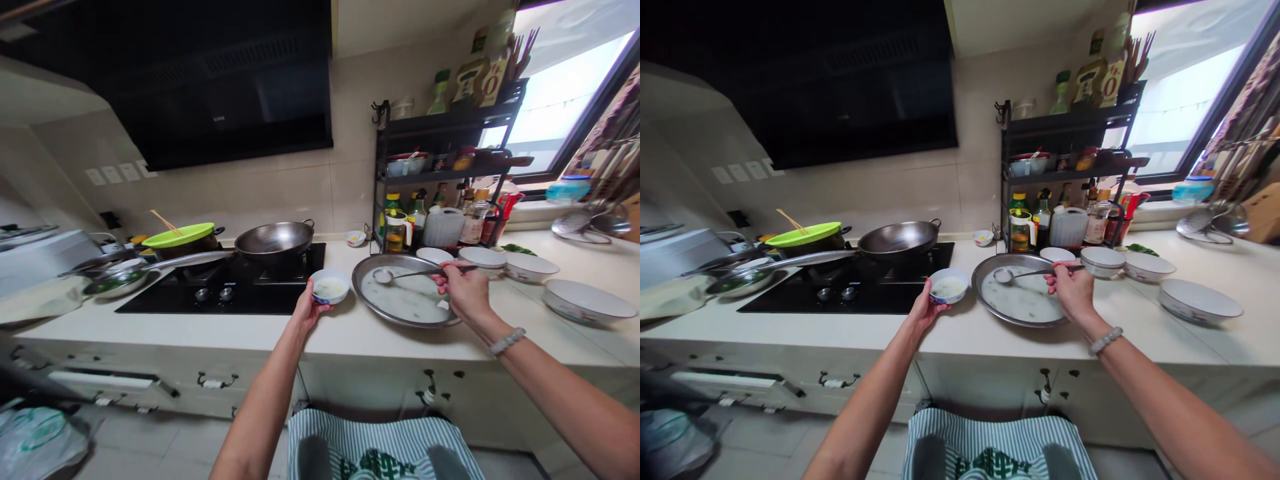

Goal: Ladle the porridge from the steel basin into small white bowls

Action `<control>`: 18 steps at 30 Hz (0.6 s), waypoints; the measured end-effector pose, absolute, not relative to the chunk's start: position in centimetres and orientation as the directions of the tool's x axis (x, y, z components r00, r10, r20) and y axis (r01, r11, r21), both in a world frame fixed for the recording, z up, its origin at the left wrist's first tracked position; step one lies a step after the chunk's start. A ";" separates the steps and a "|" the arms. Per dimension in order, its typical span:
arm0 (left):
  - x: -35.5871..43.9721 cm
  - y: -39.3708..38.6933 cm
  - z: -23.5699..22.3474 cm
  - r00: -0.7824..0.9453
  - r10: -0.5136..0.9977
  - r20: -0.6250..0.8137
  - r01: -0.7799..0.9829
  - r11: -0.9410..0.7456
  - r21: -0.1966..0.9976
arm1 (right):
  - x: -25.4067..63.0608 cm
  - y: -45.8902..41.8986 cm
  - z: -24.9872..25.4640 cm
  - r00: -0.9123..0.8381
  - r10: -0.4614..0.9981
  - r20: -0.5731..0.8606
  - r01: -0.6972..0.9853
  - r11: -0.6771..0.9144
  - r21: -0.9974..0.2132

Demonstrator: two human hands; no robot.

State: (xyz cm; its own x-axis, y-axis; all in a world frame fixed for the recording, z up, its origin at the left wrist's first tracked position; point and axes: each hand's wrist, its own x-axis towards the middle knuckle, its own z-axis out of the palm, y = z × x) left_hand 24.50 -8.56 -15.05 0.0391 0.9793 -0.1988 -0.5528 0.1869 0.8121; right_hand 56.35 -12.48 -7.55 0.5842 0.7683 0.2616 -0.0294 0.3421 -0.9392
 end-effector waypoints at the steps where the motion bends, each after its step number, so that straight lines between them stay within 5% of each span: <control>1: 24.5 -8.5 -15.1 0.040 0.979 -0.202 -0.551 0.190 0.813 | 56.3 -12.4 -7.4 0.586 0.768 0.258 -0.039 0.344 -0.938; 18: 24.3 -8.2 -15.5 0.050 0.978 -0.202 -0.567 0.194 0.801 | 55.8 -12.1 -6.7 0.576 0.791 0.207 -0.121 0.333 -0.935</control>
